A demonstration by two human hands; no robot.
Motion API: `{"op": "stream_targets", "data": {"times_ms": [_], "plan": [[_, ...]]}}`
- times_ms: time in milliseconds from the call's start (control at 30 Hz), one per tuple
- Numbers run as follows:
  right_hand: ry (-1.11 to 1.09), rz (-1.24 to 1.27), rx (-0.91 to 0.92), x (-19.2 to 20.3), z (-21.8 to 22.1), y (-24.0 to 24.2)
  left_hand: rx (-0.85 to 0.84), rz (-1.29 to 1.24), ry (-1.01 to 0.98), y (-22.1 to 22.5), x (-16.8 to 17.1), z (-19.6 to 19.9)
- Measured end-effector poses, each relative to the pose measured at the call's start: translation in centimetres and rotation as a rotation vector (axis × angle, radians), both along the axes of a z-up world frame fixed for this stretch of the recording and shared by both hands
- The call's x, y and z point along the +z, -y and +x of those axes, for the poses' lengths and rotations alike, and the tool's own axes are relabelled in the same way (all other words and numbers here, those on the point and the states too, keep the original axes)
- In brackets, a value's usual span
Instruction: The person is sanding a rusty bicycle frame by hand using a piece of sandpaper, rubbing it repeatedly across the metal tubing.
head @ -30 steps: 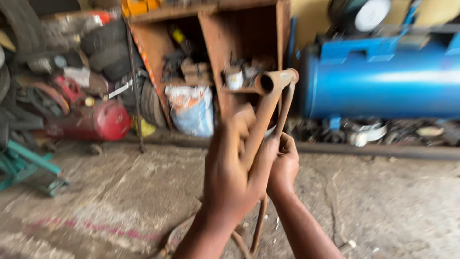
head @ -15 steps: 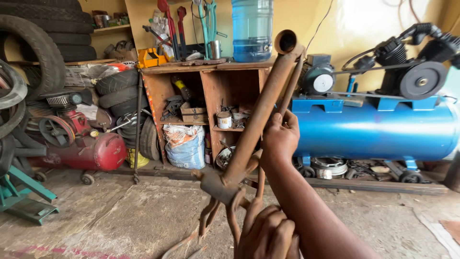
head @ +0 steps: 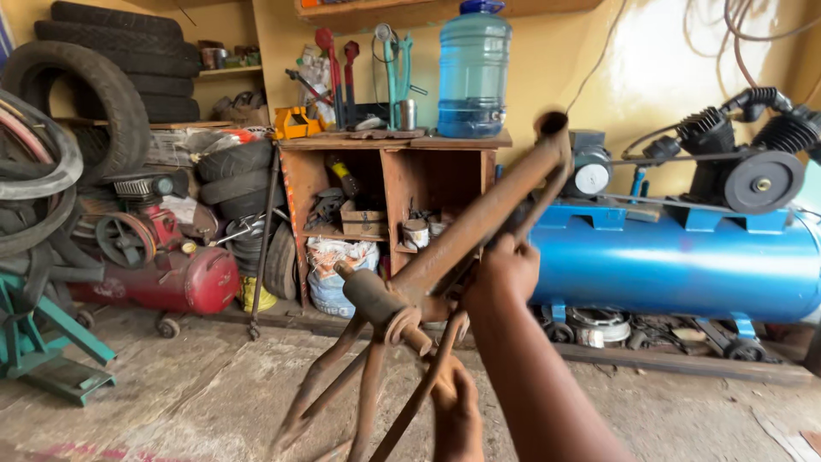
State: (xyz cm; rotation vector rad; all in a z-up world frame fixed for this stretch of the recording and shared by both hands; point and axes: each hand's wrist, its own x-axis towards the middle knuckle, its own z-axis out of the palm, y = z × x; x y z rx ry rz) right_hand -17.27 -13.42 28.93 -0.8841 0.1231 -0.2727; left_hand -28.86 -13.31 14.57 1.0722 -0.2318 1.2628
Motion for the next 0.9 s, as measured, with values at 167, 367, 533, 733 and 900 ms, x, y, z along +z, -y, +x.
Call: {"op": "stream_targets", "data": {"times_ms": [167, 367, 533, 733, 900], "plan": [[-0.119, 0.139, 0.23, -4.0, -0.4, -1.4, -0.096, -0.367, 0.07, -4.5, -2.5, 4.3], [-0.074, 0.214, 0.532, -4.2, -0.5, 1.9, -0.136, -0.174, -0.02, -8.4, -3.1, 6.7], [0.105, -0.089, 0.652, -2.6, 0.2, 6.2, -0.222, -0.035, -0.188, -8.0, 1.8, 7.5], [0.094, -0.902, 0.56, -4.9, 0.9, 12.1, 0.012, -0.06, -0.265, -7.0, 3.0, 7.2], [0.505, -1.112, -0.025, -9.9, 4.9, 14.6, 0.296, 0.146, -0.231, -9.2, 0.7, 8.7]]}}
